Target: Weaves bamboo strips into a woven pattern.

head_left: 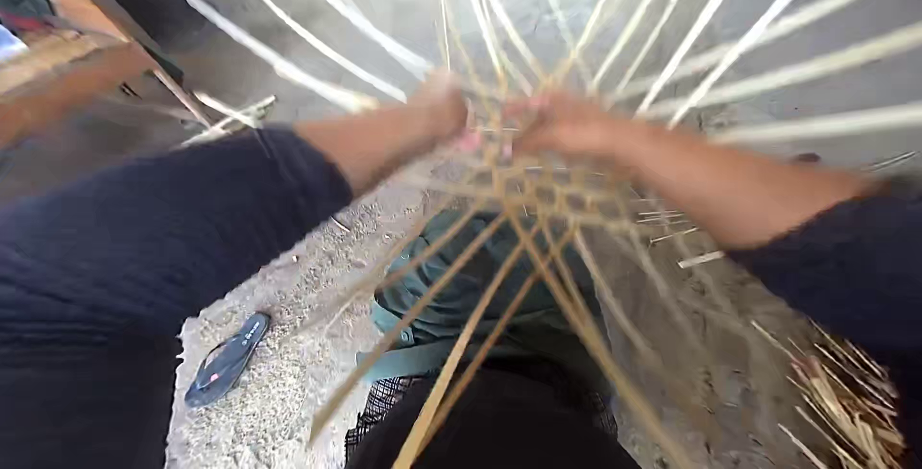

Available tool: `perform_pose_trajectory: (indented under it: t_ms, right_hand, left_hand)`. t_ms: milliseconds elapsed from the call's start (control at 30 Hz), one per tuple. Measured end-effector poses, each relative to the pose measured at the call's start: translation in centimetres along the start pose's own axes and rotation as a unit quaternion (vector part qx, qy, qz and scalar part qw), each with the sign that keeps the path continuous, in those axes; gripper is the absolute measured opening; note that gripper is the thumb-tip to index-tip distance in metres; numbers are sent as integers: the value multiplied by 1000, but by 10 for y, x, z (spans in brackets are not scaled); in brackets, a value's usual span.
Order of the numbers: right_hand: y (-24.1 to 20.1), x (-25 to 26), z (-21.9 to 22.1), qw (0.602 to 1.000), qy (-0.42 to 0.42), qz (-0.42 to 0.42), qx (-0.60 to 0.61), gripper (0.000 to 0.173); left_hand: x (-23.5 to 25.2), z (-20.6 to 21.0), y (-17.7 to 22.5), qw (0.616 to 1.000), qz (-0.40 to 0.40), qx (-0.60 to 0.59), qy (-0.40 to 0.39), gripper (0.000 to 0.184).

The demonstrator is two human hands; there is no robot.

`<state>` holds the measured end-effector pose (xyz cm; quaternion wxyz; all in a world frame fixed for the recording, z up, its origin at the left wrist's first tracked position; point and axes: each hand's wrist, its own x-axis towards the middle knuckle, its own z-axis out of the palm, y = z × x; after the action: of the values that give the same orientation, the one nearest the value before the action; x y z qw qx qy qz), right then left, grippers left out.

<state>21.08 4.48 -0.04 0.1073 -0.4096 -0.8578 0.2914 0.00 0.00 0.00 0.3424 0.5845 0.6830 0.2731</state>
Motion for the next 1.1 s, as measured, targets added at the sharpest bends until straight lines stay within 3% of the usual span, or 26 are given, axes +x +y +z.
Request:
perform_pose_trajectory:
  t_ms: [67, 133, 267, 333, 467, 567, 733, 900, 1100]
  right_hand:
    - [17, -50, 84, 996, -54, 68, 35, 59]
    - [43, -91, 157, 996, -64, 56, -21, 62]
    - [85, -122, 240, 979, 143, -100, -107, 57]
    - [81, -124, 241, 982, 146, -98, -70, 60]
    - [69, -118, 211, 990, 47, -112, -73, 51]
    - [66, -97, 197, 983, 69, -145, -87, 36]
    - [60, -74, 204, 985, 71, -137, -79, 40]
    - [66, -58, 189, 976, 127, -114, -137, 39]
    - [81, -43, 184, 992, 72, -88, -57, 38]
  left_hand:
    - [-46, 63, -77, 992, -57, -104, -40, 57]
    - [-94, 111, -133, 982, -66, -164, -60, 57]
    - [-134, 146, -175, 986, 27, -163, 27, 54]
    - [-142, 150, -176, 984, 41, -160, 70, 53]
    - [-157, 153, -181, 979, 26, -162, 121, 51]
    - [-157, 155, -189, 976, 18, -170, 139, 53]
    - [-152, 156, -193, 974, -4, -180, 141, 52]
    - [-151, 158, -193, 971, -9, -187, 150, 51]
    - [-150, 162, -198, 967, 17, -191, 166, 52]
